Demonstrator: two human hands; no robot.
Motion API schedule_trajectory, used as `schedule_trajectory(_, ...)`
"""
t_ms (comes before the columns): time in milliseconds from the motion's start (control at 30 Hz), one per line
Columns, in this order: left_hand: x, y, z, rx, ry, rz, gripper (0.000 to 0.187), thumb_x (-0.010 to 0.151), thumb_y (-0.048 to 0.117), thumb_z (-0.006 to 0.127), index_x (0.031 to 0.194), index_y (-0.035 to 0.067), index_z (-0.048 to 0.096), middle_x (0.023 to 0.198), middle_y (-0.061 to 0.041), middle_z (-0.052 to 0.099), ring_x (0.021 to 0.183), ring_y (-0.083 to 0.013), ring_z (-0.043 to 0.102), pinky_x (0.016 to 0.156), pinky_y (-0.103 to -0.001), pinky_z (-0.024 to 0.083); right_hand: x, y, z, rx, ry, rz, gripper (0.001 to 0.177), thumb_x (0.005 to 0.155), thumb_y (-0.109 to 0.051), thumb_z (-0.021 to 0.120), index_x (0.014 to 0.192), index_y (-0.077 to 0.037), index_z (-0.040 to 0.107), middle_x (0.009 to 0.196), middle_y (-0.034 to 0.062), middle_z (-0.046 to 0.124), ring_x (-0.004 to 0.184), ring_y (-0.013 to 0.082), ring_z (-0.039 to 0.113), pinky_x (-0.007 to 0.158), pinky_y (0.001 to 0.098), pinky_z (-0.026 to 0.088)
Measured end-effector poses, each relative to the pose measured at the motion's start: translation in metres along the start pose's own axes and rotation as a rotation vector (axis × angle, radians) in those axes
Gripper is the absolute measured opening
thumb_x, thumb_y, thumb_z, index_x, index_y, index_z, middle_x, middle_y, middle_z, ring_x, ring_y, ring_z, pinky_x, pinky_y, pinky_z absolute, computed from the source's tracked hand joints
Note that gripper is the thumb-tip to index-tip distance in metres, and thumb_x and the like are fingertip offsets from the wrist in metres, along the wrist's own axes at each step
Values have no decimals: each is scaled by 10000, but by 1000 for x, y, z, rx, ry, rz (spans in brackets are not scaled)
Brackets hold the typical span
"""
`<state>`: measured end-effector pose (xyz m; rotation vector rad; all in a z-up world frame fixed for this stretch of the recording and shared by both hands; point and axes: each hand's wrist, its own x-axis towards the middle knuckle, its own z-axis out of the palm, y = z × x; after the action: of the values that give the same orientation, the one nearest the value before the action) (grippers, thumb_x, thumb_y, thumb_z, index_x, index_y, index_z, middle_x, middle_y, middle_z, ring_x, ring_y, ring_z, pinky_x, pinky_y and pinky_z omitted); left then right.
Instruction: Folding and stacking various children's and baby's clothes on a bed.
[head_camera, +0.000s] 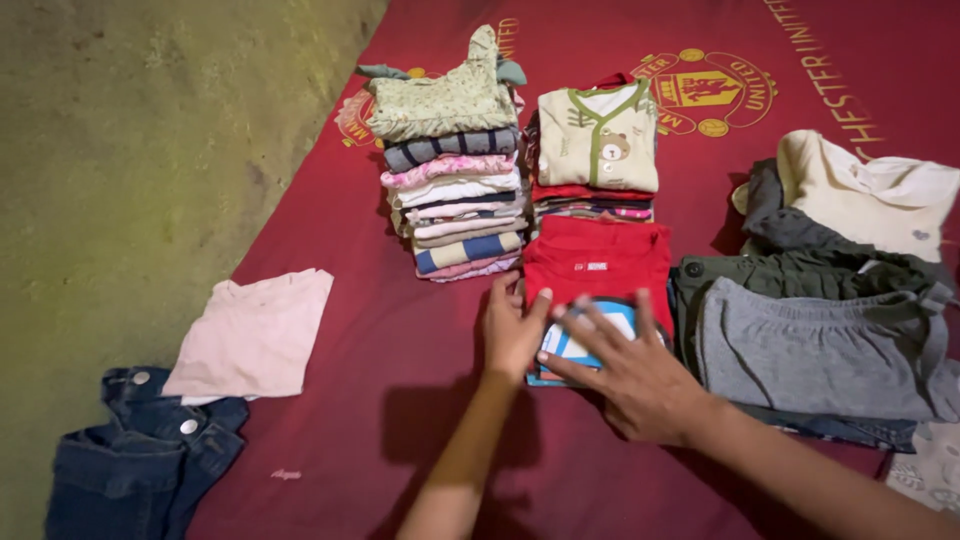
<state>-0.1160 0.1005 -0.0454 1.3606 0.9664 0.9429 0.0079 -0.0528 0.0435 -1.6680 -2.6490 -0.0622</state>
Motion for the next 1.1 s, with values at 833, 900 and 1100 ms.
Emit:
schedule_trajectory(833, -47, -25, -42, -523, -455, -513, 405, 908, 51, 613, 1308, 15, 569, 1237, -109, 664, 1133, -241, 641, 1016, -474, 564, -5, 57, 1, 712, 218, 171, 654, 846, -53, 616, 1476, -165, 480, 1436, 114, 612, 1395, 309, 511, 1114, 454, 419)
schedule_trajectory(900, -51, -19, -29, -457, -420, -486, 372, 933, 83, 658, 1294, 23, 591, 1228, -98, 664, 1116, -223, 640, 998, -468, 567, -4, 55, -4, 827, 153, 278, 641, 860, -74, 616, 1477, -170, 473, 1357, 88, 675, 1267, 228, 664, 1044, 383, 493)
schedule_trajectory(1100, -71, -29, -32, -254, -320, -479, 340, 901, 91, 698, 1232, 23, 654, 1162, -124, 716, 947, -262, 701, 887, -477, 627, -10, 49, -12, 822, 92, 279, 634, 888, -132, 606, 1496, -172, 433, 1328, 104, 676, 1211, 206, 655, 1004, 391, 508)
